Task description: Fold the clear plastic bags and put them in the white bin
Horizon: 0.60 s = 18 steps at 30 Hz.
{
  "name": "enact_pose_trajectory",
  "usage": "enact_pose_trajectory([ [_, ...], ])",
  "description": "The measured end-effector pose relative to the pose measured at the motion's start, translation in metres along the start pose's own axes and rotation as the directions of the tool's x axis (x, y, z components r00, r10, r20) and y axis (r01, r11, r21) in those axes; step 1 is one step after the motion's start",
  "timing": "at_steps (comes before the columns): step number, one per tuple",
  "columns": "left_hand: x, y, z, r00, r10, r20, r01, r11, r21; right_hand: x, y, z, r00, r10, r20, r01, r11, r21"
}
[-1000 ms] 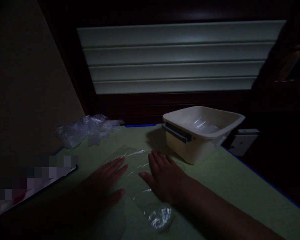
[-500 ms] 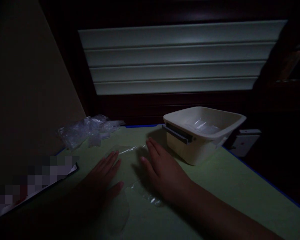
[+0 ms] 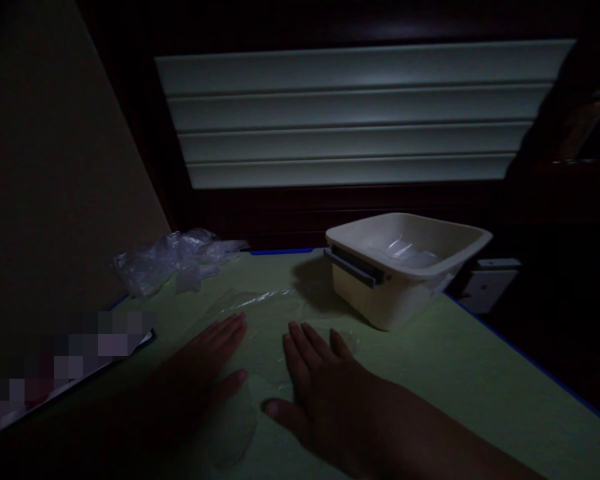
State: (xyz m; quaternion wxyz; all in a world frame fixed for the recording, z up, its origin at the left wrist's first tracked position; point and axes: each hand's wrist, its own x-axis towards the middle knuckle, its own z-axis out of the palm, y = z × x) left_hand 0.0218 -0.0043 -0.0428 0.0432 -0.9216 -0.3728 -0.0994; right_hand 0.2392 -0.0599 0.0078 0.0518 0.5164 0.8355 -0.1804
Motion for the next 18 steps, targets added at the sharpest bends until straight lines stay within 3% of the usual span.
enact_pose_trajectory([
  [5,0.002,0.001,-0.003,0.995,-0.037,0.092,0.037,0.999,-0.001,0.004,0.010,0.001,0.992,0.096,-0.079,-0.101,0.993,-0.065],
  [10,0.002,0.000,-0.002,0.995,-0.034,0.091,0.035,0.999,-0.007,0.014,0.022,-0.005,0.933,0.115,-0.342,-0.165,0.979,-0.121],
  [15,0.001,-0.001,-0.002,0.998,0.025,0.052,-0.023,0.999,-0.047,0.019,0.020,-0.005,0.866,-0.053,-0.497,0.011,0.996,-0.088],
  [18,0.001,0.001,-0.004,0.996,0.078,0.045,-0.076,0.995,-0.061,0.019,0.018,0.003,0.879,-0.155,-0.452,0.114,0.987,-0.117],
])
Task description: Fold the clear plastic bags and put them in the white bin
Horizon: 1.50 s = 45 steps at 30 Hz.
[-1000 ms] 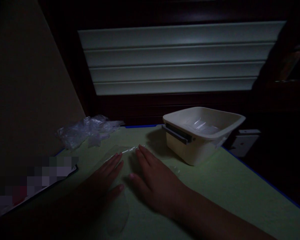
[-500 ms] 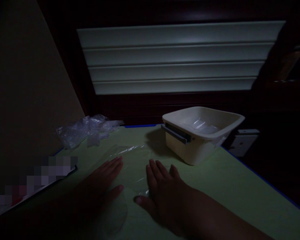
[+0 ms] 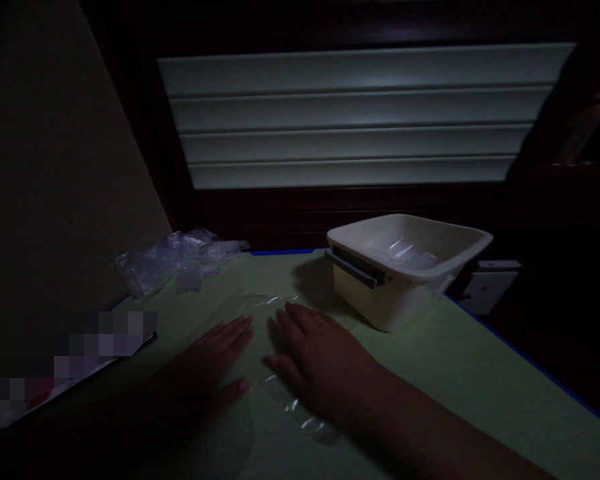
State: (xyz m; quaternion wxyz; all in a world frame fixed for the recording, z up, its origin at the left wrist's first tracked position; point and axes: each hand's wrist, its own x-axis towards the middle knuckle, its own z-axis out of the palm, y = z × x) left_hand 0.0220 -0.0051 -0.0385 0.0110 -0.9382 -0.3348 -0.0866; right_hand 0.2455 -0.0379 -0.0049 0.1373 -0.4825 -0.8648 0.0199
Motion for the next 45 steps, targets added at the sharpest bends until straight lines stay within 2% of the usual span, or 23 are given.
enact_pose_trajectory([
  [3,0.001,0.002,-0.003,1.000,0.010,0.011,-0.010,1.000,0.007,-0.004,0.001,0.006,0.988,-0.033,0.148,0.028,0.999,0.033],
  [5,0.001,0.003,-0.004,1.000,-0.002,0.016,0.001,1.000,0.006,-0.007,0.004,0.005,0.970,0.008,0.241,-0.018,0.999,0.040],
  [8,0.002,0.004,-0.004,0.999,-0.045,0.001,0.045,0.999,0.008,-0.011,0.010,0.000,0.950,0.042,0.311,-0.053,0.998,0.026],
  [10,0.002,0.005,-0.005,0.997,-0.070,-0.018,0.070,0.997,0.010,-0.012,0.014,-0.004,0.953,0.047,0.299,-0.054,0.998,0.013],
  [15,0.003,0.006,-0.007,0.999,-0.041,-0.026,0.040,0.999,-0.015,-0.007,0.013,-0.011,0.989,0.045,0.141,-0.043,0.999,-0.016],
  [19,0.002,0.005,-0.005,1.000,-0.022,-0.018,0.021,0.999,-0.028,-0.001,0.006,-0.008,0.998,0.030,0.047,-0.030,1.000,-0.004],
  [23,0.000,0.003,-0.001,1.000,-0.016,-0.015,0.015,1.000,-0.018,-0.003,0.002,0.002,0.990,-0.057,0.126,0.051,0.997,0.050],
  [28,0.000,0.003,-0.001,0.999,-0.047,-0.001,0.047,0.999,0.015,-0.011,0.007,0.003,0.979,-0.040,0.201,0.029,0.998,0.054],
  [31,0.000,0.002,0.000,0.997,-0.077,-0.014,0.078,0.996,0.046,-0.011,0.011,-0.001,0.982,-0.029,0.185,0.025,0.999,0.027],
  [34,0.001,-0.001,0.003,0.997,-0.054,-0.056,0.058,0.996,0.066,-0.006,0.008,-0.006,0.992,-0.060,0.112,0.056,0.997,0.044],
  [39,0.000,-0.002,0.007,0.995,-0.013,-0.095,0.020,0.997,0.069,-0.003,-0.006,-0.015,0.970,-0.215,0.114,0.188,0.959,0.210],
  [45,0.001,0.000,0.004,0.996,-0.015,-0.089,0.021,0.997,0.068,-0.008,-0.012,-0.018,0.951,-0.279,0.132,0.214,0.905,0.369],
])
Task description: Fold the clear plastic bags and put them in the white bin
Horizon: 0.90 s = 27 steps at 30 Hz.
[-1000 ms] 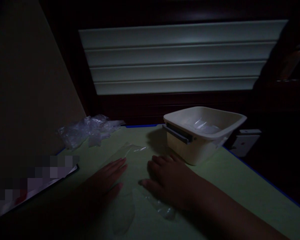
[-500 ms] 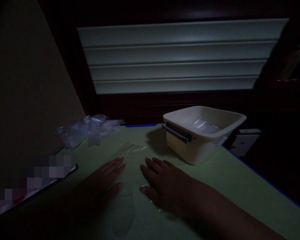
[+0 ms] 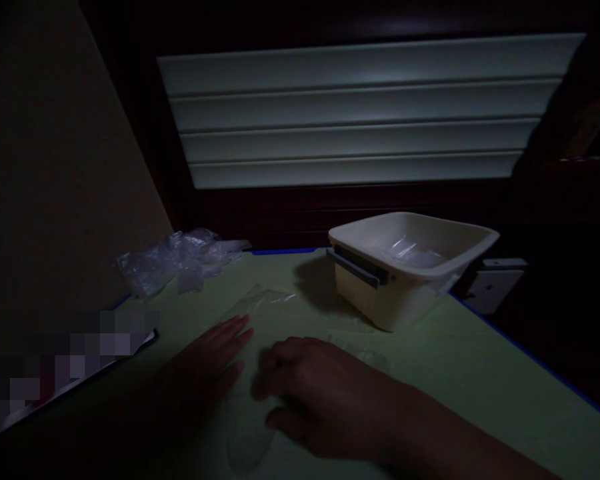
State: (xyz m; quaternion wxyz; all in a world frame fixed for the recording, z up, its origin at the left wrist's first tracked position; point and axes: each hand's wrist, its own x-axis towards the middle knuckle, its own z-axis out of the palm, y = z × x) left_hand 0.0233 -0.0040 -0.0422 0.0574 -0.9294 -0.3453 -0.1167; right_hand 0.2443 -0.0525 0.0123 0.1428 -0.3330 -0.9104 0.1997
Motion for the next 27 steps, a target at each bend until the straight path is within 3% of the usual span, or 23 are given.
enact_pose_trajectory([
  [9,0.000,-0.004,0.006,1.000,0.001,-0.004,-0.001,1.000,0.001,0.005,-0.001,0.009,0.997,-0.077,-0.003,0.077,0.997,-0.003],
  [20,0.001,-0.004,0.006,0.999,0.025,-0.040,-0.024,0.999,0.024,0.005,0.000,0.015,0.999,0.022,-0.047,-0.021,1.000,0.008],
  [24,0.001,-0.010,0.014,0.997,0.002,-0.072,-0.006,0.999,-0.049,0.005,-0.001,0.012,0.994,0.092,-0.063,-0.088,0.994,0.068],
  [27,-0.002,-0.015,0.015,0.988,0.037,-0.149,-0.063,0.983,-0.175,0.005,-0.001,0.012,0.981,0.166,-0.097,-0.148,0.975,0.168],
])
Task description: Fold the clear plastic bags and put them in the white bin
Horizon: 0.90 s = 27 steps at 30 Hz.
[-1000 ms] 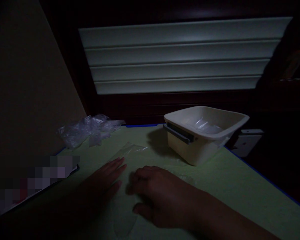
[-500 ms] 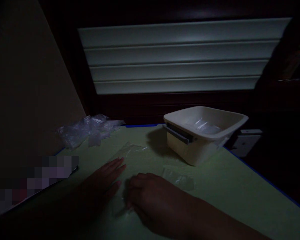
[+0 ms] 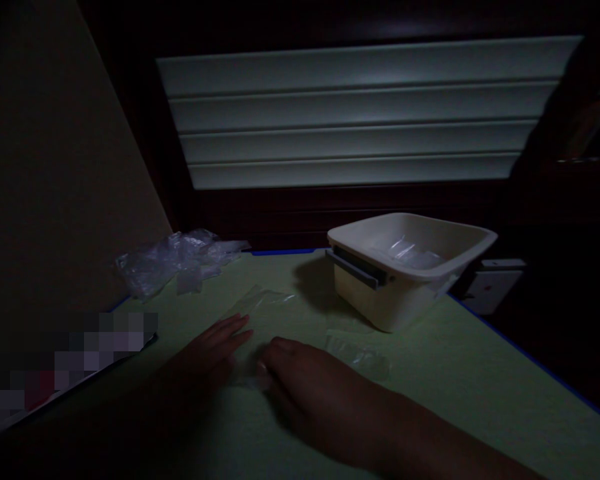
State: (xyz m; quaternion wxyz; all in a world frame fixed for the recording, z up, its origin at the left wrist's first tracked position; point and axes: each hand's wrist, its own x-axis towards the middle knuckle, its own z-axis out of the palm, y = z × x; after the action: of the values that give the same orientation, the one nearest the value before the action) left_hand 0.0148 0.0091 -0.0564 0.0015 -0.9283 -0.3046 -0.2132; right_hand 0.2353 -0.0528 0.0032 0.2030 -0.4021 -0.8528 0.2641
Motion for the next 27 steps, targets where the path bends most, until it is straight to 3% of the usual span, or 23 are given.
enact_pose_trajectory([
  [4,-0.002,0.005,-0.010,0.998,0.064,-0.018,-0.066,0.985,-0.158,0.002,0.006,0.002,0.994,0.071,-0.088,-0.055,0.985,0.165],
  [12,0.008,0.021,-0.014,0.998,-0.049,-0.035,0.038,0.966,-0.255,0.009,0.015,0.005,0.981,0.098,-0.167,-0.030,0.929,0.370],
  [17,0.013,0.019,-0.014,0.998,0.006,-0.067,-0.026,0.954,-0.298,0.008,0.011,0.005,0.978,0.149,-0.145,-0.072,0.899,0.433],
  [23,0.012,0.018,-0.014,0.998,-0.053,-0.036,0.037,0.930,-0.365,0.005,0.009,-0.002,0.972,0.190,-0.141,-0.095,0.858,0.505],
  [27,0.012,0.018,-0.016,0.998,-0.056,-0.027,0.042,0.925,-0.378,0.007,0.010,-0.001,0.976,0.208,-0.067,-0.136,0.819,0.557],
])
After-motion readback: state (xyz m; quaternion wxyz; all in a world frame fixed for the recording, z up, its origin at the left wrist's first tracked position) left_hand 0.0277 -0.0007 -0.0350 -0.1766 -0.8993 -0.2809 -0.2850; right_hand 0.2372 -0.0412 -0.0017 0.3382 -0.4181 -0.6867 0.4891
